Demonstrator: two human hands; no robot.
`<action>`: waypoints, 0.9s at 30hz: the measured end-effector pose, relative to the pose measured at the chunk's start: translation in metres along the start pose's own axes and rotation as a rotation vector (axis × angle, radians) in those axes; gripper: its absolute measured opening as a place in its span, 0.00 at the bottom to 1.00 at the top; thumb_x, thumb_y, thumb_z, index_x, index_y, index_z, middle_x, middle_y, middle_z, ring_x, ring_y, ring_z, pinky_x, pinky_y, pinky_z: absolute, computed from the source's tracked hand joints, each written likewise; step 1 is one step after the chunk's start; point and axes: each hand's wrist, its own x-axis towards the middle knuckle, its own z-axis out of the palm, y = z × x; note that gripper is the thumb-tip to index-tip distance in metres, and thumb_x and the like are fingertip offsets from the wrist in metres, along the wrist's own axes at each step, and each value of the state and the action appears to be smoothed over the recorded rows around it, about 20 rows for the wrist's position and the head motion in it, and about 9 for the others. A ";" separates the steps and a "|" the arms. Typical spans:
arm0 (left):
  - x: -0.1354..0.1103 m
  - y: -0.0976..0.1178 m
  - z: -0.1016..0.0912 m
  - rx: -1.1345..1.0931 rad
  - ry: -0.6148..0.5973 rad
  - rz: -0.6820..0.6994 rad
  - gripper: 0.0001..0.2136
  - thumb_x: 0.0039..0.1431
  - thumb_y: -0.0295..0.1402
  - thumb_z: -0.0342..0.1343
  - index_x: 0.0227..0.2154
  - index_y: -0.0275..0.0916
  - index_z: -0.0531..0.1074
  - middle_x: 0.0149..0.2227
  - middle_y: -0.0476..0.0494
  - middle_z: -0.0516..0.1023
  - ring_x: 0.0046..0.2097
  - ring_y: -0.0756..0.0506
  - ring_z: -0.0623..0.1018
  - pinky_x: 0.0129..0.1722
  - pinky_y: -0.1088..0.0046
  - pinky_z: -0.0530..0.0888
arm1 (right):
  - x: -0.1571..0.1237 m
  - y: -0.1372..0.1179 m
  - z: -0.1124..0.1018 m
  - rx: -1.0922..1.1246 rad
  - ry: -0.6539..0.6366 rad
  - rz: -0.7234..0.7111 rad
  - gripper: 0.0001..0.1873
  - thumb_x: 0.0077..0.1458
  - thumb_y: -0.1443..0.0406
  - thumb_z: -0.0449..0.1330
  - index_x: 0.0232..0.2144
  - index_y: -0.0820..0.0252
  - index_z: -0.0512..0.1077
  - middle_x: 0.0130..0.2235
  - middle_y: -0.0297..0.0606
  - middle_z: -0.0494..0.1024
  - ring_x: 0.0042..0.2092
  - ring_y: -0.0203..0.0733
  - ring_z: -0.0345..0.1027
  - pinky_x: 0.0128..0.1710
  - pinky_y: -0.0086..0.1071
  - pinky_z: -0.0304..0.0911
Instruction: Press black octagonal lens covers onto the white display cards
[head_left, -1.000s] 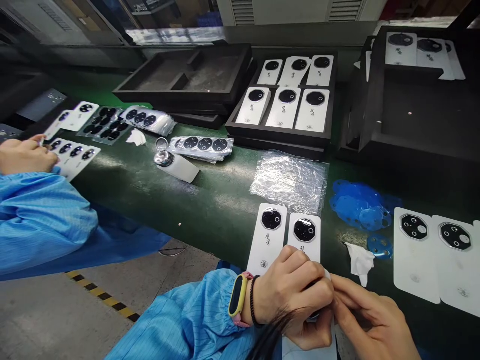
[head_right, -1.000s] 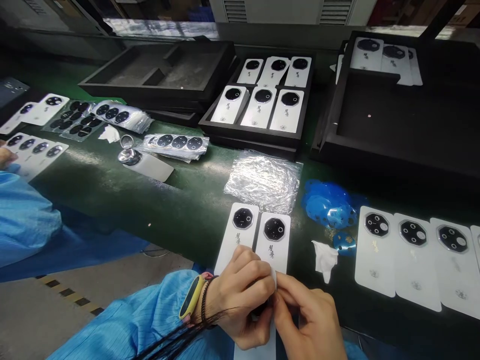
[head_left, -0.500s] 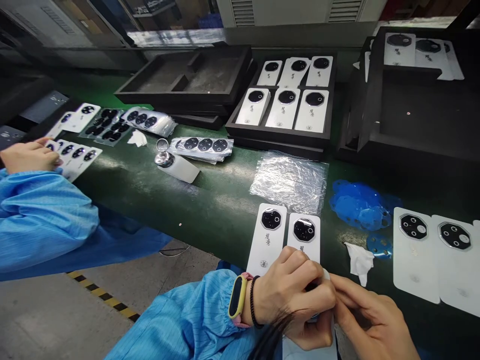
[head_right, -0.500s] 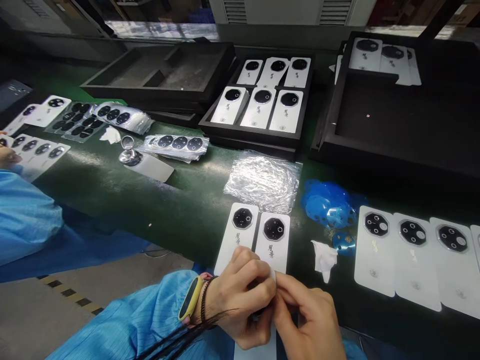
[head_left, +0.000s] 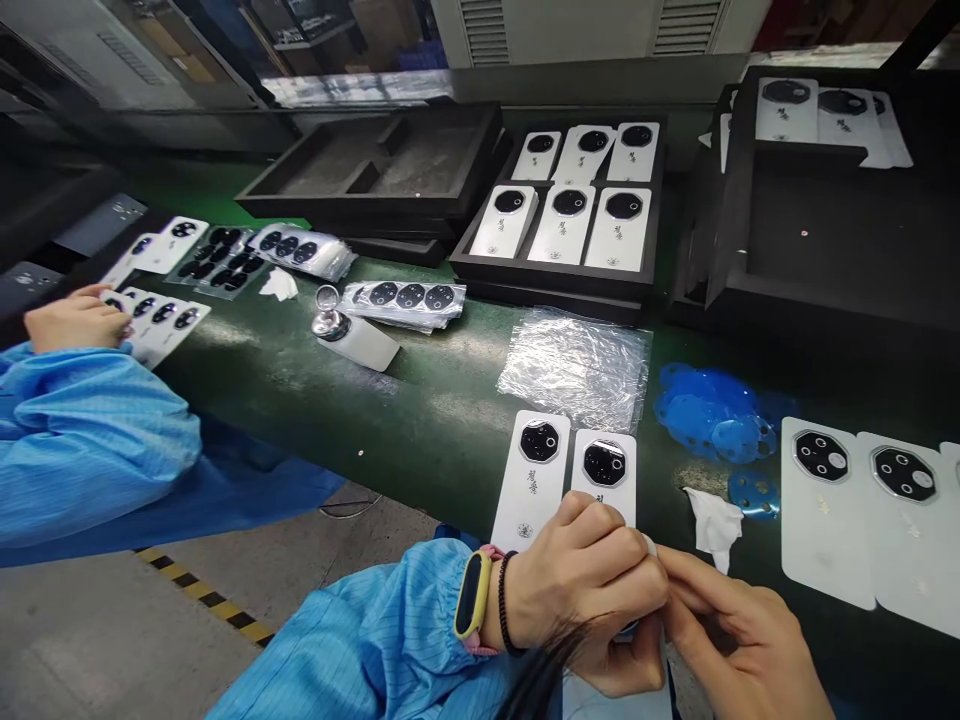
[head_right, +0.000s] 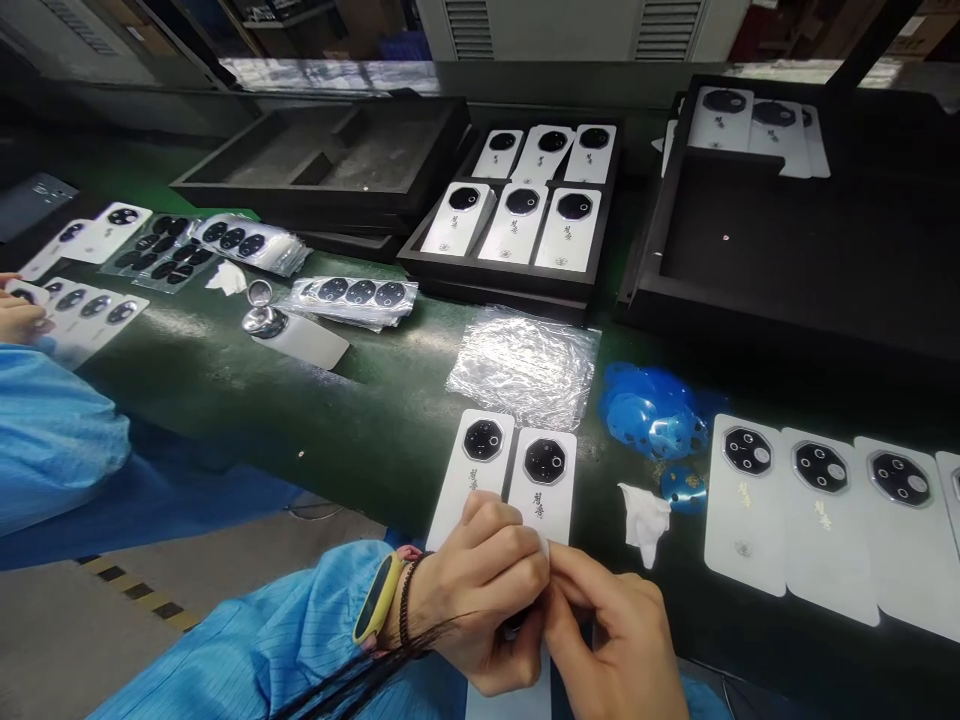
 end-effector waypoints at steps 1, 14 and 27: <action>0.001 0.000 0.000 0.000 0.004 -0.003 0.06 0.36 0.28 0.47 0.22 0.36 0.64 0.22 0.48 0.62 0.27 0.48 0.61 0.28 0.68 0.59 | 0.000 0.002 -0.001 0.037 -0.054 -0.001 0.16 0.56 0.56 0.53 0.38 0.49 0.80 0.17 0.28 0.74 0.16 0.35 0.65 0.17 0.24 0.65; 0.006 -0.001 0.001 0.015 -0.025 0.039 0.04 0.38 0.29 0.47 0.20 0.36 0.65 0.23 0.47 0.60 0.27 0.48 0.61 0.28 0.69 0.59 | -0.006 0.010 -0.009 0.108 -0.087 -0.025 0.16 0.58 0.58 0.53 0.43 0.47 0.78 0.20 0.28 0.75 0.19 0.36 0.66 0.21 0.24 0.67; -0.001 0.002 -0.001 0.016 -0.057 0.016 0.06 0.33 0.28 0.47 0.21 0.38 0.60 0.24 0.49 0.57 0.28 0.48 0.61 0.29 0.69 0.59 | -0.005 0.013 -0.003 0.096 -0.055 -0.084 0.15 0.57 0.60 0.55 0.44 0.48 0.78 0.21 0.31 0.78 0.18 0.38 0.69 0.17 0.26 0.66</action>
